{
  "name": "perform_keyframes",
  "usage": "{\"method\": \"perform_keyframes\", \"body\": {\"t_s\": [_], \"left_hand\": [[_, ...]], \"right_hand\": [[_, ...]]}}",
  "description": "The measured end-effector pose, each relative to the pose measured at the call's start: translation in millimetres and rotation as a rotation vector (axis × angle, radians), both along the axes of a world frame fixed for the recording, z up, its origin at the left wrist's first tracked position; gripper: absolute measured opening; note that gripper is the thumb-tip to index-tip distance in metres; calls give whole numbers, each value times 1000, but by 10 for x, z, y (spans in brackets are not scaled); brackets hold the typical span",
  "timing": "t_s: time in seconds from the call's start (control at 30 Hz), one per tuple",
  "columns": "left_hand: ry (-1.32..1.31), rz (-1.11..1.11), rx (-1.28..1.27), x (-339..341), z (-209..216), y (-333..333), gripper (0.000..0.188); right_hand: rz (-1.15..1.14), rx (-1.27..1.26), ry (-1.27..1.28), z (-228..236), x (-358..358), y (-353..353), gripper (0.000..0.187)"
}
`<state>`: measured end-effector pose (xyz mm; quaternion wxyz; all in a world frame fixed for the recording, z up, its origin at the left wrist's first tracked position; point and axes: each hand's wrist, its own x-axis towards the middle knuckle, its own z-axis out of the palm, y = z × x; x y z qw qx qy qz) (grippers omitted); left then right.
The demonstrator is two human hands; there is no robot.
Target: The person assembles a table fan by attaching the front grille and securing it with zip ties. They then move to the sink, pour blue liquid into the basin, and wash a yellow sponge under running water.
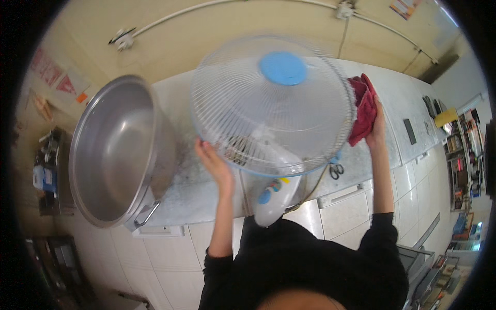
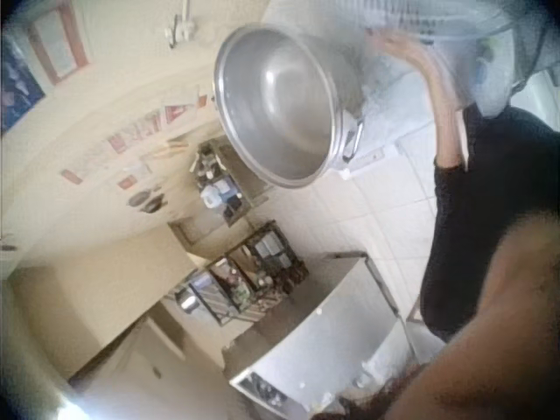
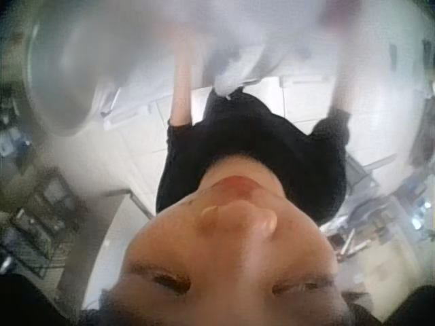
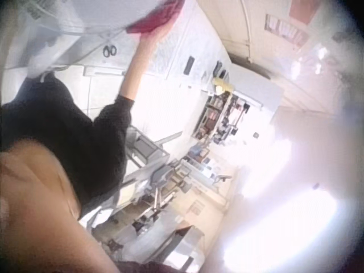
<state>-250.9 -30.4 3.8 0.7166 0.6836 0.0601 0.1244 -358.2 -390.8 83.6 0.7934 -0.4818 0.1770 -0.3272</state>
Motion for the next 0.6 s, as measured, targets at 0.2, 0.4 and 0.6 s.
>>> {"method": "perform_keyframes", "body": {"t_s": [0.2,0.4,0.6], "left_hand": [[24,27,-97,-353,61,193,49],[-80,-327,9,-1225,473,56,57],[253,-378,55,-1820,603,112,37]], "right_hand": [[477,389,-213,26,-544,87,52],[508,171,-34,144,-927,814,49],[775,-594,-136,-103,-921,2005,62]]}}
